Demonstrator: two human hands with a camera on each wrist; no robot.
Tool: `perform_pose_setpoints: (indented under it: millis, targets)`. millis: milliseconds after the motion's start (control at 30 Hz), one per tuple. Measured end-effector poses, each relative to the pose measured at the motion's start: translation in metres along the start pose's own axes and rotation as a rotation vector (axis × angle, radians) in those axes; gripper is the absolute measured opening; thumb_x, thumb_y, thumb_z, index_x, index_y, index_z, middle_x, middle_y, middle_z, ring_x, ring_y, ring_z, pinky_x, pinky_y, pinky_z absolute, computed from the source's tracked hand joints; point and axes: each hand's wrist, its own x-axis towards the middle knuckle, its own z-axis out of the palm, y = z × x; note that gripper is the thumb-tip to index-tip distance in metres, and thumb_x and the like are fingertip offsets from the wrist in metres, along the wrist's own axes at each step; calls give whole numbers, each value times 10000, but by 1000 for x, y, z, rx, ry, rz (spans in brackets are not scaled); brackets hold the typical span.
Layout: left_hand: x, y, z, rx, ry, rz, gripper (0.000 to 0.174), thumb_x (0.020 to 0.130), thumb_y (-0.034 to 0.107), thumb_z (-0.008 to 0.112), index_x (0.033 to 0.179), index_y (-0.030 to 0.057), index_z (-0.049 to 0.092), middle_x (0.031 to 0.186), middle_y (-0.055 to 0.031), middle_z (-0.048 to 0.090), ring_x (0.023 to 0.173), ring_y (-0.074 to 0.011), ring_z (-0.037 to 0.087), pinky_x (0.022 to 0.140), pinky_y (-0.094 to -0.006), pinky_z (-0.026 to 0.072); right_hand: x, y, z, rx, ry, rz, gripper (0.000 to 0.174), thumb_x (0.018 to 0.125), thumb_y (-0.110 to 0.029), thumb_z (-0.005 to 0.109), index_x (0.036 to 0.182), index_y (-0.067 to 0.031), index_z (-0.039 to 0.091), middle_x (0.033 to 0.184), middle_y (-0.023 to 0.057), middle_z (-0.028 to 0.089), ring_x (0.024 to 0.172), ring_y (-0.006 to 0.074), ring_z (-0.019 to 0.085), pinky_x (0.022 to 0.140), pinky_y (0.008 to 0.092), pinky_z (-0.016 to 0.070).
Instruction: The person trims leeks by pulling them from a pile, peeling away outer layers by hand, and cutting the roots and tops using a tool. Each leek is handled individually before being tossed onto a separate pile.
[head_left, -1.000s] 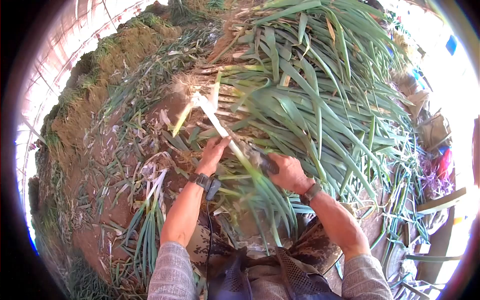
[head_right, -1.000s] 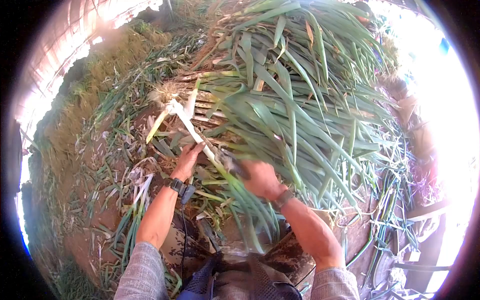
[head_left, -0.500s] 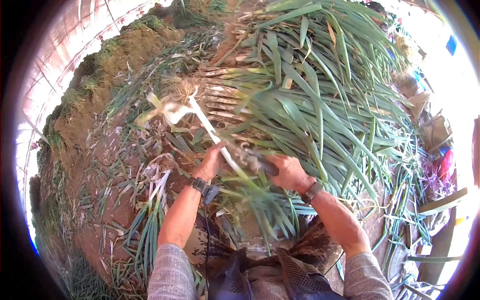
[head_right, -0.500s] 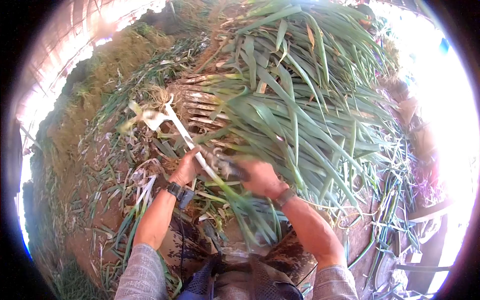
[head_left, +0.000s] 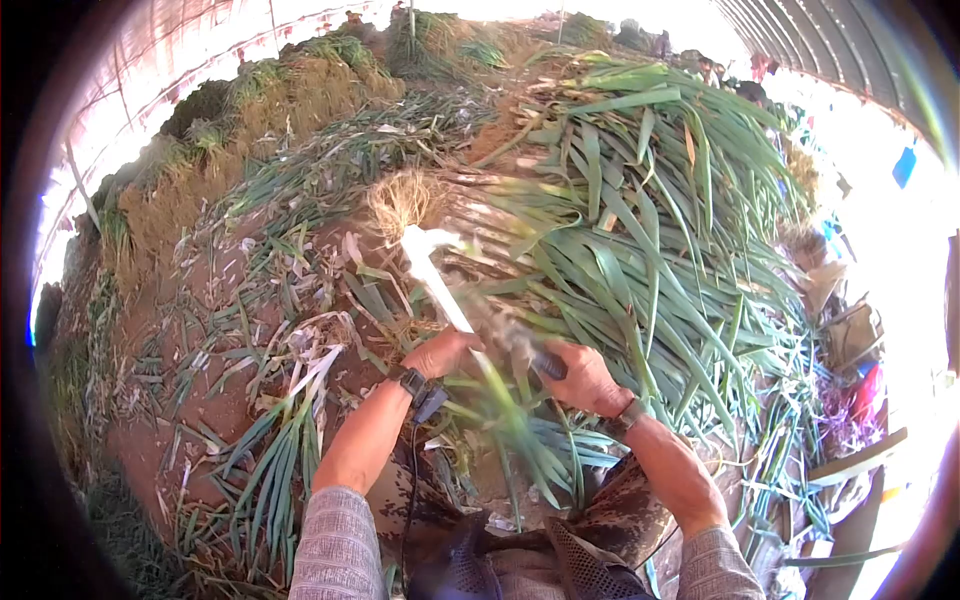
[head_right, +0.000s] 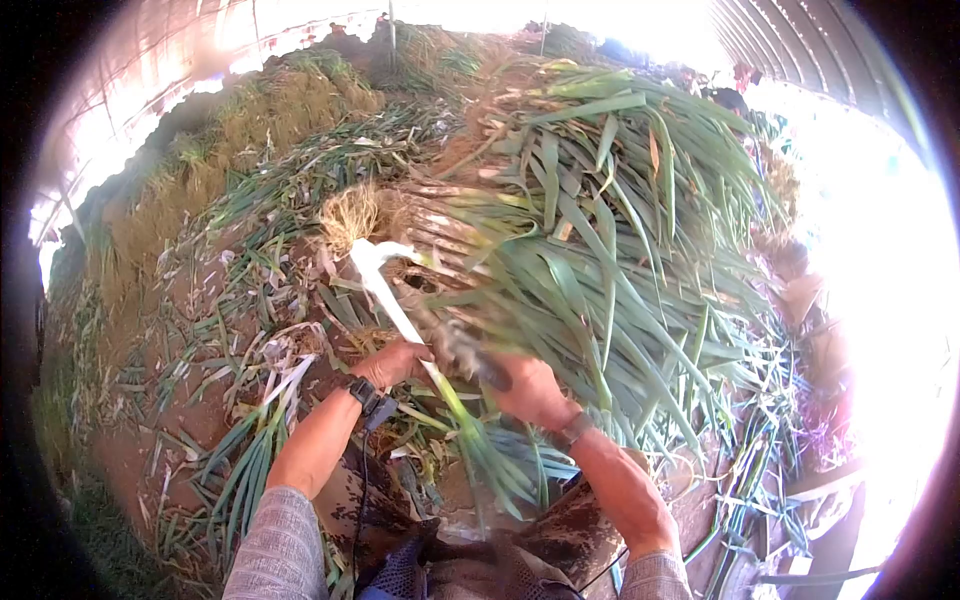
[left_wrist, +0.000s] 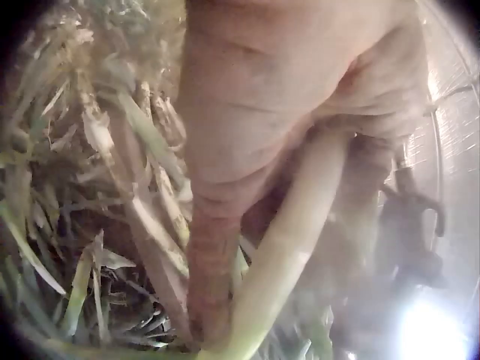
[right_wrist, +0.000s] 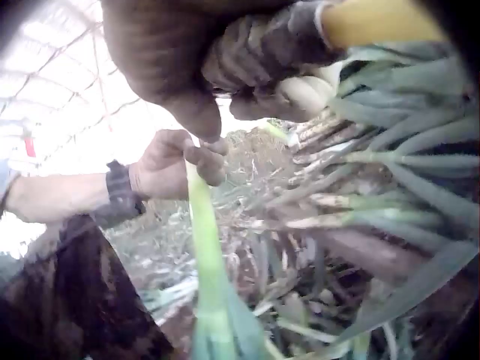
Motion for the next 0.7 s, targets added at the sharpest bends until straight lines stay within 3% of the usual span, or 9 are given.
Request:
perform_pose_setpoints:
  millis: [100,167,267,367,433,500,567,633,700]
  targets:
    - [-11,12,0,48,-75,36,120,840,30,572,950,21,621,886,-64,653,877,-189,643,801,-351,556,7,-11,1,-44,88,63,392,782,-186,725,1142,-57,639,899,190,670,832,378,660,711,427,535]
    - [-14,7,-2,177,-184,41,105,881,58,556,979,32,584,898,-101,658,873,-235,662,776,-422,590,14,-13,1,-70,106,-83,372,791,-186,721,1130,-54,644,910,194,673,828,373,664,704,426,534]
    - [-15,1,-5,195,-153,41,114,877,53,574,988,34,594,896,-86,657,873,-221,653,794,-378,563,19,-14,0,-81,34,-125,372,796,-187,723,1129,-45,642,913,195,675,823,372,665,697,427,533]
    - [-18,0,-9,181,-127,27,120,882,59,582,996,27,598,890,-79,654,862,-217,650,797,-369,558,25,-16,-1,-11,141,-101,373,796,-195,726,1133,-57,645,924,183,682,828,377,663,701,430,535]
    - [-17,-4,-15,168,-102,-2,127,885,62,580,1005,24,598,886,-78,652,855,-216,648,799,-371,560,29,-13,-1,-61,-37,-93,377,799,-201,725,1147,-78,647,924,166,689,835,381,661,708,429,537]
    - [-18,-10,-30,-39,-8,-39,130,883,66,578,998,14,610,872,-85,656,859,-223,655,803,-377,564,23,-14,2,-19,9,-73,378,797,-195,718,1152,-89,647,924,165,690,837,383,660,715,433,538]
    - [-29,-2,-30,21,25,9,142,884,79,579,1004,11,611,848,-89,656,859,-232,667,767,-388,584,24,-5,9,18,54,-58,379,795,-188,712,1158,-99,647,925,164,690,840,385,659,723,437,538]
    - [-37,2,-31,121,61,-22,137,889,91,585,992,7,618,830,-91,653,859,-241,675,715,-398,600,21,13,19,-41,28,-244,398,780,-174,705,1169,-112,646,938,175,689,844,380,662,736,445,537]
    - [-43,2,-34,96,114,-32,113,888,105,599,948,12,614,820,-90,646,844,-236,676,693,-409,607,13,22,20,-40,-146,-137,432,753,-166,704,1180,-125,646,942,184,689,859,383,660,745,454,534]
